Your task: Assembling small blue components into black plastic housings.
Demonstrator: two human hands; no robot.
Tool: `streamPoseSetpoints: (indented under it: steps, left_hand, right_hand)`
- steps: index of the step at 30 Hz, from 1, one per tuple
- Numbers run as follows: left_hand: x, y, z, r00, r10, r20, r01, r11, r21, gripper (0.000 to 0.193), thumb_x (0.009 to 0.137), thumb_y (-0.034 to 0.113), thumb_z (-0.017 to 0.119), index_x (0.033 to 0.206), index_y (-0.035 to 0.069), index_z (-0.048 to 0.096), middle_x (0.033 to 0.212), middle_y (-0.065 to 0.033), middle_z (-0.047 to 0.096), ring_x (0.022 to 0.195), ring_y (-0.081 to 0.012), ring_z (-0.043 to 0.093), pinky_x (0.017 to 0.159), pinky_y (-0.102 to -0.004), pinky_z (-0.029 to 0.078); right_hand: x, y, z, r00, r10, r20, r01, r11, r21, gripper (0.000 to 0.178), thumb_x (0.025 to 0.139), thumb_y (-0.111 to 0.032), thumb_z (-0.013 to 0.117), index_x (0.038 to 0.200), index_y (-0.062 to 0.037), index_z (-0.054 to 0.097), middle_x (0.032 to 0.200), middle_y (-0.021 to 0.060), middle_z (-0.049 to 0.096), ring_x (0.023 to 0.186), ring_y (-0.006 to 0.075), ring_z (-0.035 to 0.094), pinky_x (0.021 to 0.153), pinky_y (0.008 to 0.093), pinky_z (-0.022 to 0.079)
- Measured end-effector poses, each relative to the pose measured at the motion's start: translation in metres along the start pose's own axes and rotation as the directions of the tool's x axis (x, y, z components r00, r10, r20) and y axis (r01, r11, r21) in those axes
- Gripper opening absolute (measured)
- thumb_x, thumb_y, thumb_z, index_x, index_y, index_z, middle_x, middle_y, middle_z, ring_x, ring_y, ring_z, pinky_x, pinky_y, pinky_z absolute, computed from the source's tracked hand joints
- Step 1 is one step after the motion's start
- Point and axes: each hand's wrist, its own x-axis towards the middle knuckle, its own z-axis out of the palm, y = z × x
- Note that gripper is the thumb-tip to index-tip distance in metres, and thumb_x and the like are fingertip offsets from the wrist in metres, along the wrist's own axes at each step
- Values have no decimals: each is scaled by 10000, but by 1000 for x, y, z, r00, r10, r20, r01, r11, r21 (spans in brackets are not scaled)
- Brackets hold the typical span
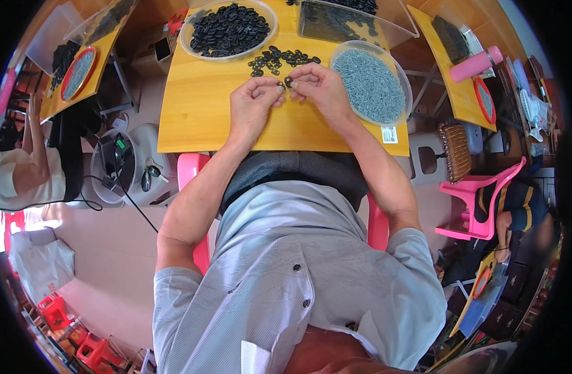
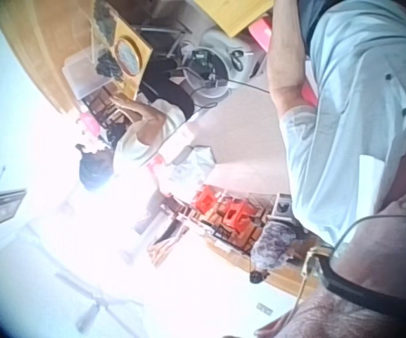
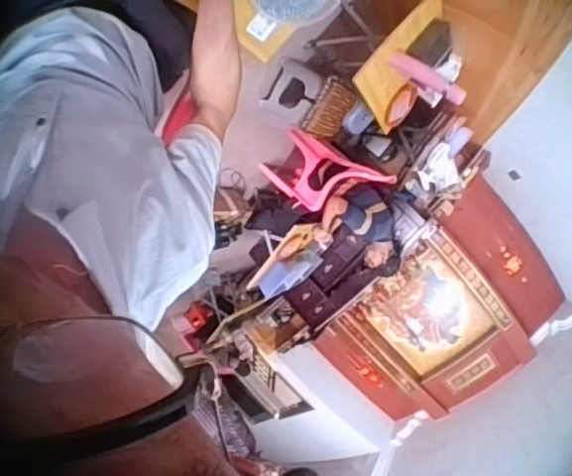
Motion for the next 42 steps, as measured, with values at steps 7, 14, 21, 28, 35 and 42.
streamPoseSetpoints:
  steps: [7,14,21,28,35,42]
  left_hand:
    - [-3,2,3,1000,2,-14,-2,1000,-12,171,902,21,679,1044,-64,638,846,-98,701,734,-119,665,664,-224,535]
    - [-1,1,2,1000,-9,3,10,1000,-21,178,908,28,676,1050,-72,637,863,-111,706,745,-129,675,678,-231,547]
    - [-1,2,2,1000,-7,-2,7,1000,-22,170,909,14,665,1049,-77,632,868,-117,706,749,-134,678,684,-234,551]
    - [0,3,3,1000,-20,-3,20,999,-50,175,903,-3,661,1057,-79,627,866,-114,705,760,-135,676,698,-231,546]
    - [-1,-2,3,997,62,47,-61,998,-29,216,885,-9,677,1083,-77,621,871,-112,707,782,-129,675,708,-227,535]
    - [1,-1,-1,996,23,86,-25,1000,19,260,872,-29,670,1115,-79,593,851,-122,710,780,-142,684,708,-236,540]
  right_hand:
    - [1,0,5,1000,6,-9,-7,1000,-29,140,867,-10,661,1000,27,642,807,54,679,685,87,627,612,222,492]
    - [1,1,3,1000,-13,9,13,1000,1,124,865,-4,661,984,26,639,805,53,678,684,86,627,608,219,492]
    - [2,0,5,1000,-9,5,10,999,-45,123,864,-7,659,980,30,643,804,53,680,682,83,627,613,220,497]
    - [3,1,6,1000,-21,-3,21,999,-39,141,866,-13,650,998,36,646,797,57,681,687,88,631,617,222,499]
    - [2,0,1,1000,-4,9,4,1000,0,138,864,-8,640,996,25,661,808,56,685,693,93,630,628,226,494]
    - [1,-5,-1,998,36,54,-32,997,-68,145,884,-17,639,1009,40,686,837,72,694,723,107,624,675,235,496]
